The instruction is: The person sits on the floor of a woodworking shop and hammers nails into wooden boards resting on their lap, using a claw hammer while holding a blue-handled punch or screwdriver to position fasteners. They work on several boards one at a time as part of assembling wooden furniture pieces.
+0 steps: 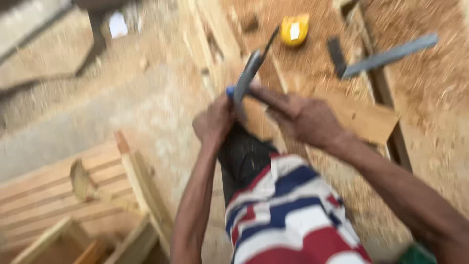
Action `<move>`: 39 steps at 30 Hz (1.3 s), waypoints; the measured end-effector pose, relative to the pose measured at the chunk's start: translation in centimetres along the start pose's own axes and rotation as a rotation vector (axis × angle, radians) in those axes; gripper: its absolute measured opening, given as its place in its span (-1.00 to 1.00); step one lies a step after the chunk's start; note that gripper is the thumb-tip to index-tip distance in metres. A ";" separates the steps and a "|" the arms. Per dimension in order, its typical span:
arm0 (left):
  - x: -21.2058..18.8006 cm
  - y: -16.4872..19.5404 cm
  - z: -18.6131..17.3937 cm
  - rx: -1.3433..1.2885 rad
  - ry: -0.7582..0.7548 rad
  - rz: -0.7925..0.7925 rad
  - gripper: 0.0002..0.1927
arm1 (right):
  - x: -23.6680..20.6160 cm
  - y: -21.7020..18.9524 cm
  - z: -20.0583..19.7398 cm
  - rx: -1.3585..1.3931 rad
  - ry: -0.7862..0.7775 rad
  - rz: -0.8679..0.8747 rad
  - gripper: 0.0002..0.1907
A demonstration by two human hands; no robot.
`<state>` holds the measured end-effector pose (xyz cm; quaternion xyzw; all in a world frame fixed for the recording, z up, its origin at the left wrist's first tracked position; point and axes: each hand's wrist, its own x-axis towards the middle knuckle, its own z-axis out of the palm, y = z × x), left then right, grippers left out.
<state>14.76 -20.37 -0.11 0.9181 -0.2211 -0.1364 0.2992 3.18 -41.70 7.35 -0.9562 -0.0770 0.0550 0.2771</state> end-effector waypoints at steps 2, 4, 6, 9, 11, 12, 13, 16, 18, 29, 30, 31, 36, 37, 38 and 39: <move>-1.1 -1.0 0.1 -0.128 -0.152 -0.025 -0.75 | -3.3 1.8 1.7 0.042 0.005 0.099 -0.25; -1.1 -2.4 1.0 -0.139 -0.150 0.086 -0.76 | -4.9 3.1 3.9 -0.005 -0.187 0.188 -0.26; -0.9 -3.4 2.4 -0.041 -0.143 0.250 -0.52 | -5.7 3.5 6.1 -0.087 -0.266 0.220 -0.28; 0.4 -3.9 4.0 0.416 -0.302 0.253 -0.67 | -5.6 3.2 9.1 -0.190 -0.306 0.161 -0.31; 1.1 -4.3 3.6 0.098 -0.184 0.113 -0.77 | -5.0 3.1 10.4 -0.219 -0.323 0.128 -0.30; 1.1 -4.5 3.0 -0.064 -0.134 0.039 -0.82 | -4.8 3.1 10.7 -0.205 -0.371 0.149 -0.29; 0.8 -4.8 2.3 -0.226 -0.089 -0.046 -0.85 | -4.6 3.0 11.0 -0.184 -0.428 0.168 -0.27; -0.6 -5.1 0.7 -0.498 0.009 -0.160 -0.87 | -4.7 3.1 11.0 -0.153 -0.432 0.179 -0.27; -1.6 -4.8 0.7 -0.394 0.019 -0.087 -0.88 | -4.7 3.0 10.8 -0.137 -0.422 0.177 -0.26; -0.8 -4.8 3.2 -0.390 0.080 0.116 -0.91 | -5.3 3.6 7.6 0.060 -0.339 0.264 -0.29; -0.9 -4.9 3.2 -0.387 0.082 0.121 -0.91 | -5.6 3.6 7.0 0.083 -0.339 0.279 -0.28; -1.0 -4.9 3.1 -0.347 0.055 0.092 -0.91 | -5.7 3.6 6.3 0.108 -0.342 0.297 -0.27; -1.2 -4.8 2.9 -0.306 0.052 0.141 -0.90 | -5.0 3.2 3.0 0.036 -0.303 0.322 -0.24; -1.1 -4.8 3.0 -0.294 0.046 0.144 -0.90 | -4.7 3.0 2.5 0.023 -0.258 0.294 -0.23; -1.0 -4.8 3.1 -0.283 0.039 0.147 -0.89 | -4.3 2.8 2.0 0.012 -0.214 0.265 -0.22; -1.0 -4.7 3.1 -0.270 0.031 0.147 -0.88 | -3.9 2.5 1.4 0.003 -0.191 0.236 -0.22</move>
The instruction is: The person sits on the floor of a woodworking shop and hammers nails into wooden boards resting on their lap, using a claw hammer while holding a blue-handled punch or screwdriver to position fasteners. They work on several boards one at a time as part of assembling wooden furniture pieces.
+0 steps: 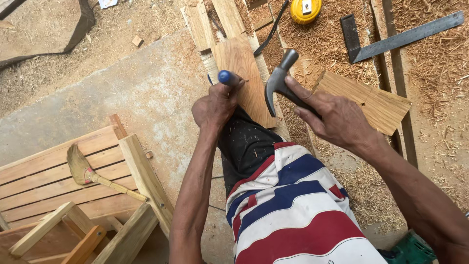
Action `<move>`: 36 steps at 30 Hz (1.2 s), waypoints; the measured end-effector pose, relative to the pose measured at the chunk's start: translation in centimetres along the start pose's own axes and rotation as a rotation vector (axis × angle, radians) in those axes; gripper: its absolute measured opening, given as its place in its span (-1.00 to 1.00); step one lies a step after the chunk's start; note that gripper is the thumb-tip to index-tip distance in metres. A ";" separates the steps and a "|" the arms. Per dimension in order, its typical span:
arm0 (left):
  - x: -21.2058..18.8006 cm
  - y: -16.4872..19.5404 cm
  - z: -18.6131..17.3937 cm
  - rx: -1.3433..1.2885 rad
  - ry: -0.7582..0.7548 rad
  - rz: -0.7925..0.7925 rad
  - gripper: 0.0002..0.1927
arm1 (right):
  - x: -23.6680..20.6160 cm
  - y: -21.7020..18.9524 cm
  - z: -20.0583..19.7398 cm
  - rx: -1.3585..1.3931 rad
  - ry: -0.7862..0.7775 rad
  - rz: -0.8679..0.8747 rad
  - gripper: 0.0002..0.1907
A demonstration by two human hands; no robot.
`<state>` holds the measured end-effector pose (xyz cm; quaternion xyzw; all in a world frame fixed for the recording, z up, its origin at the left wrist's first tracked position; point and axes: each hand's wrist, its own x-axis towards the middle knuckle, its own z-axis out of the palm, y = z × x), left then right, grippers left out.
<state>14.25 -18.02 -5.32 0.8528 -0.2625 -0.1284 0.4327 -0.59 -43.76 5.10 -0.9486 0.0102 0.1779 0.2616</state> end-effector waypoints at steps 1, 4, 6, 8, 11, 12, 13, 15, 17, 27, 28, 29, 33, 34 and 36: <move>-0.1 0.1 0.1 0.024 0.005 0.028 -0.87 | 0.1 -0.4 -0.6 -0.006 0.022 -0.028 -0.23; -0.6 0.8 -0.1 0.092 -0.012 0.019 -0.87 | -0.3 -2.3 -2.6 -0.036 0.141 -0.193 -0.27; -1.1 1.8 -0.8 0.100 -0.017 -0.151 -0.85 | -0.8 -3.9 -3.9 0.007 0.282 -0.340 -0.28; -1.6 3.3 -1.6 0.274 -0.086 -0.430 -0.84 | -0.7 -5.9 -5.0 0.138 0.433 -0.523 -0.24; -0.8 5.5 -2.7 0.389 -0.221 -0.660 -0.80 | 1.6 -8.6 -6.0 -0.204 0.236 -0.375 -0.24; -0.4 6.1 -2.9 0.400 -0.250 -0.694 -0.79 | 2.3 -9.1 -6.5 -0.191 0.178 -0.353 -0.23; 0.2 6.5 -3.1 0.406 -0.262 -0.686 -0.77 | 2.7 -9.4 -7.1 -0.182 0.129 -0.319 -0.22; 0.5 7.1 -3.3 0.408 -0.260 -0.700 -0.75 | 2.7 -9.5 -8.6 -0.172 0.156 -0.345 -0.22; -0.3 7.6 -3.3 0.419 -0.264 -0.749 -0.72 | 1.0 -9.5 -10.1 -0.122 0.255 -0.401 -0.23; 4.2 7.8 -3.3 0.322 -0.220 -0.343 -0.82 | 3.0 -6.3 -5.2 -0.108 0.289 -0.315 -0.21; 4.2 6.9 -3.3 0.279 -0.132 -0.243 -0.84 | 2.8 -5.3 -4.0 -0.054 0.328 -0.331 -0.20; 3.3 6.0 -2.7 0.228 -0.100 -0.180 -0.86 | 1.7 -4.4 -2.6 0.034 0.318 -0.308 -0.18; 0.7 2.0 0.7 0.150 -0.028 0.026 -0.74 | 0.4 -0.7 2.4 -0.158 -0.051 0.000 -0.26; 0.9 1.1 1.5 0.229 -0.055 0.038 -0.76 | 0.6 -0.1 3.6 -0.216 -0.062 -0.024 -0.26; 1.2 0.1 2.6 0.375 -0.128 0.019 -0.78 | 1.5 0.6 6.1 -0.284 -0.092 -0.060 -0.25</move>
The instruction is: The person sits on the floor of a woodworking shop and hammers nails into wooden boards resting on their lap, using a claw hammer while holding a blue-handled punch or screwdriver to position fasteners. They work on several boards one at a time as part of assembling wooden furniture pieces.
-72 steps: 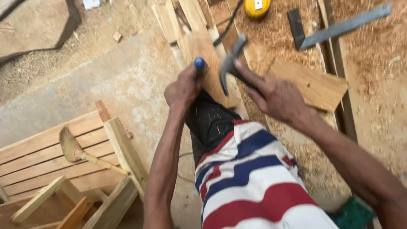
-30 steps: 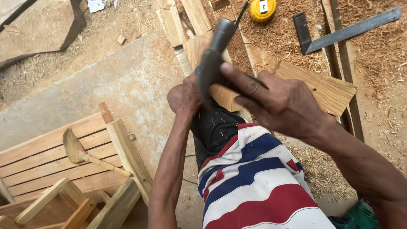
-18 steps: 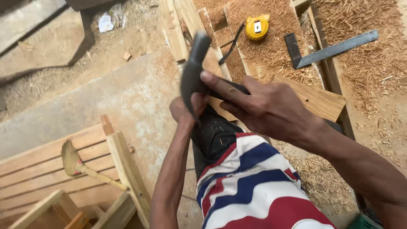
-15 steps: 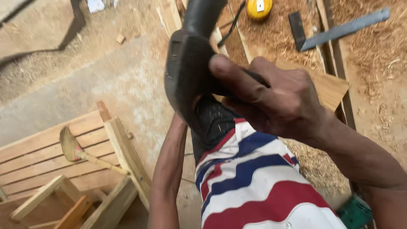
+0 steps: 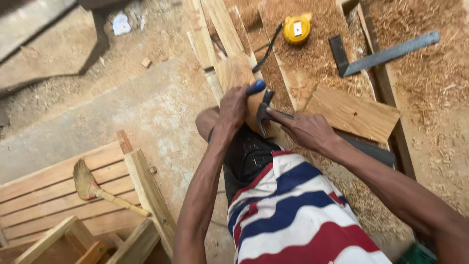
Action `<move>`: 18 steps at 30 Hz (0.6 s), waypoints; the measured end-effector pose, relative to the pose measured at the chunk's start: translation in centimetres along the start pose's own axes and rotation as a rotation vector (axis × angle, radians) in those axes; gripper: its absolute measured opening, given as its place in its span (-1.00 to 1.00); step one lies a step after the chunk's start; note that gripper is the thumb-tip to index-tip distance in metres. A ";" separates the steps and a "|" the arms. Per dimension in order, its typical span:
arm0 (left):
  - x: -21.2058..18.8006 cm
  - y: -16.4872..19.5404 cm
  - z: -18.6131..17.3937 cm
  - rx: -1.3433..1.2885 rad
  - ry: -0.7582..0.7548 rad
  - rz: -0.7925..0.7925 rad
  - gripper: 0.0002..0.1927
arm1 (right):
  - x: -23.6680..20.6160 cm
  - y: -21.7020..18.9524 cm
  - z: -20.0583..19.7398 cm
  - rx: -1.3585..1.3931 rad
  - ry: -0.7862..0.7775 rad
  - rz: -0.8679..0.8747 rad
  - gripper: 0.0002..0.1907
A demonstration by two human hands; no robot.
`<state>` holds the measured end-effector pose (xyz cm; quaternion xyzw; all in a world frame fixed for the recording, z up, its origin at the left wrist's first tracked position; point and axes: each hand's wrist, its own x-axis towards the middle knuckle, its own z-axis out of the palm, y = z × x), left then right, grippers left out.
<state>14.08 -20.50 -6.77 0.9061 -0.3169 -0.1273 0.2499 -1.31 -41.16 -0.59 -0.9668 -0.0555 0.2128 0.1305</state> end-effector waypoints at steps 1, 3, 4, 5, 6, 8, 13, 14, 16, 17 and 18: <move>0.1 -0.2 0.2 -0.019 -0.038 -0.002 -0.77 | 0.6 0.0 1.0 -0.015 -0.005 -0.019 -0.25; 0.1 -0.4 -0.2 -0.039 -0.076 0.015 -0.74 | 1.5 -0.1 2.6 -0.007 -0.032 -0.025 -0.25; -0.1 -0.4 -0.7 -0.215 0.012 -0.014 -0.77 | 1.8 -0.2 3.1 0.023 -0.064 -0.008 -0.26; -0.7 -0.2 -1.0 -0.395 0.090 -0.041 -0.80 | 1.8 -0.2 3.5 0.060 -0.101 0.016 -0.27; -1.2 0.0 -1.3 -0.578 0.153 -0.069 -0.82 | 1.8 -0.2 3.7 0.055 -0.074 0.005 -0.27; -1.8 0.5 -1.6 -0.269 0.100 0.063 -0.77 | 1.5 -0.2 3.9 0.042 -0.028 -0.030 -0.26; -0.8 0.8 -1.7 -0.170 0.118 0.120 -0.81 | 1.3 -0.3 3.6 0.084 -0.093 -0.023 -0.31; -0.5 0.6 -1.8 -0.300 0.130 -0.025 -0.87 | 1.4 -0.3 3.5 0.103 -0.112 -0.006 -0.31; -0.3 0.2 -2.0 -0.493 0.170 -0.168 -0.91 | 1.5 -0.4 3.5 0.091 -0.050 -0.026 -0.31; -0.4 0.1 -2.1 -0.556 0.196 -0.173 -0.90 | 1.5 -0.4 3.4 0.084 -0.021 -0.034 -0.30; -0.6 0.0 -2.1 -0.619 0.219 -0.182 -0.90 | 1.5 -0.4 3.4 0.092 -0.044 -0.024 -0.30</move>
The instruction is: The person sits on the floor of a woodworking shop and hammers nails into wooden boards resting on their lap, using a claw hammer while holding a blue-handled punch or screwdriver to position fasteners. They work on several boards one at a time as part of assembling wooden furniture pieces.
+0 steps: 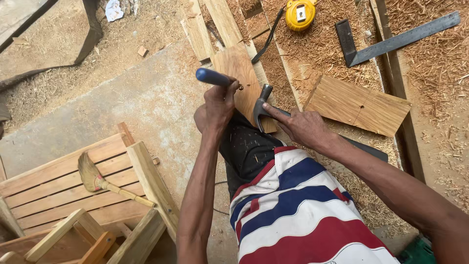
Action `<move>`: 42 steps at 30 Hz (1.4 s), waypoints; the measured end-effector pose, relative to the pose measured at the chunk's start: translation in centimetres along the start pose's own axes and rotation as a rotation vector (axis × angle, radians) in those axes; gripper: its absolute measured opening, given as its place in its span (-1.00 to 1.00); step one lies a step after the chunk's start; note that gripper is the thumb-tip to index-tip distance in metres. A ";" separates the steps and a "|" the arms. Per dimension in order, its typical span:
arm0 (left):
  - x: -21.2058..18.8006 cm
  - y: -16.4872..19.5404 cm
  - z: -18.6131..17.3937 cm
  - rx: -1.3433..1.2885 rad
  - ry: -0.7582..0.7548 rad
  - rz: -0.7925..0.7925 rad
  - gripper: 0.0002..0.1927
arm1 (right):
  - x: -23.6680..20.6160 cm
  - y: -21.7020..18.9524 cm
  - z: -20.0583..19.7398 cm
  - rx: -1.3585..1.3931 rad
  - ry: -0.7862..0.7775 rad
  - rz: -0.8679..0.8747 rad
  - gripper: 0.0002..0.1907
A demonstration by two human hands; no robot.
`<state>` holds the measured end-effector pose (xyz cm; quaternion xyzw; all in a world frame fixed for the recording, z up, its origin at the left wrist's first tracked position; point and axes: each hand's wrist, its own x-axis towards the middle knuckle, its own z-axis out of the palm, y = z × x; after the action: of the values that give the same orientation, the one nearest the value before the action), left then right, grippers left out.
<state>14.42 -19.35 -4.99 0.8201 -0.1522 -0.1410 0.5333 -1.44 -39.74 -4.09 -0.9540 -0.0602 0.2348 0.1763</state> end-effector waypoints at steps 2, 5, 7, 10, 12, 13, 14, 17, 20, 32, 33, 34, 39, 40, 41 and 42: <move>-0.5 -0.2 0.1 -0.057 0.005 -0.008 -0.90 | -0.1 0.0 0.0 0.012 -0.042 0.018 -0.31; -1.1 -0.6 0.4 -0.063 0.016 -0.011 -0.91 | -0.1 -0.1 0.0 0.018 -0.012 0.014 -0.29; -1.2 -0.7 0.6 -0.041 0.028 -0.004 -0.91 | 0.1 -0.1 -0.1 0.025 -0.034 0.026 -0.31; -1.1 -0.8 0.7 -0.021 0.049 0.010 -0.92 | 0.1 -0.2 -0.1 0.030 -0.064 0.044 -0.32; -1.1 -0.9 0.7 -0.023 0.056 0.026 -0.93 | 0.1 -0.1 0.0 0.035 -0.063 0.048 -0.32; -1.2 -0.9 0.7 -0.015 0.053 0.031 -0.92 | 0.0 -0.1 0.2 0.039 -0.055 0.044 -0.31; -1.3 -0.9 0.7 -0.007 0.051 0.033 -0.92 | 0.0 0.0 0.2 0.044 -0.050 0.040 -0.31; -1.4 -0.9 0.9 0.095 0.038 0.068 -0.93 | 0.0 0.1 0.3 0.072 0.000 0.012 -0.30; -1.4 -0.9 1.2 0.166 0.052 0.138 -0.95 | 0.0 0.0 -1.2 0.166 -0.059 0.048 -0.32; -1.0 -1.0 2.1 0.298 -0.005 0.146 -0.92 | -1.8 -6.5 -18.5 0.032 0.433 -0.285 -0.27; -1.0 -0.9 2.2 0.295 -0.003 0.124 -0.92 | -1.2 -6.8 -19.1 -0.066 0.339 -0.215 -0.27; -0.8 -0.9 2.2 0.289 -0.002 0.106 -0.91 | -0.9 -6.9 -19.5 -0.057 0.301 -0.208 -0.27; -0.3 -0.8 1.7 0.292 -0.030 0.125 -0.89 | -3.4 -6.2 -20.8 0.003 0.435 -0.304 -0.32; -0.4 -0.9 1.7 0.300 -0.036 0.142 -0.88 | -4.1 -6.0 -20.9 0.059 0.513 -0.367 -0.33; -0.4 -1.0 1.6 0.306 -0.048 0.159 -0.88 | -4.5 -6.0 -20.9 0.122 0.590 -0.419 -0.33; -0.4 -1.1 1.7 0.304 -0.051 0.157 -0.87 | -4.6 -6.0 -20.8 0.176 0.677 -0.468 -0.34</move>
<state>13.47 -20.13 -6.63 0.8730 -0.2489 -0.0953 0.4085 4.09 -41.48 17.24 -0.9192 -0.1934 -0.1342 0.3157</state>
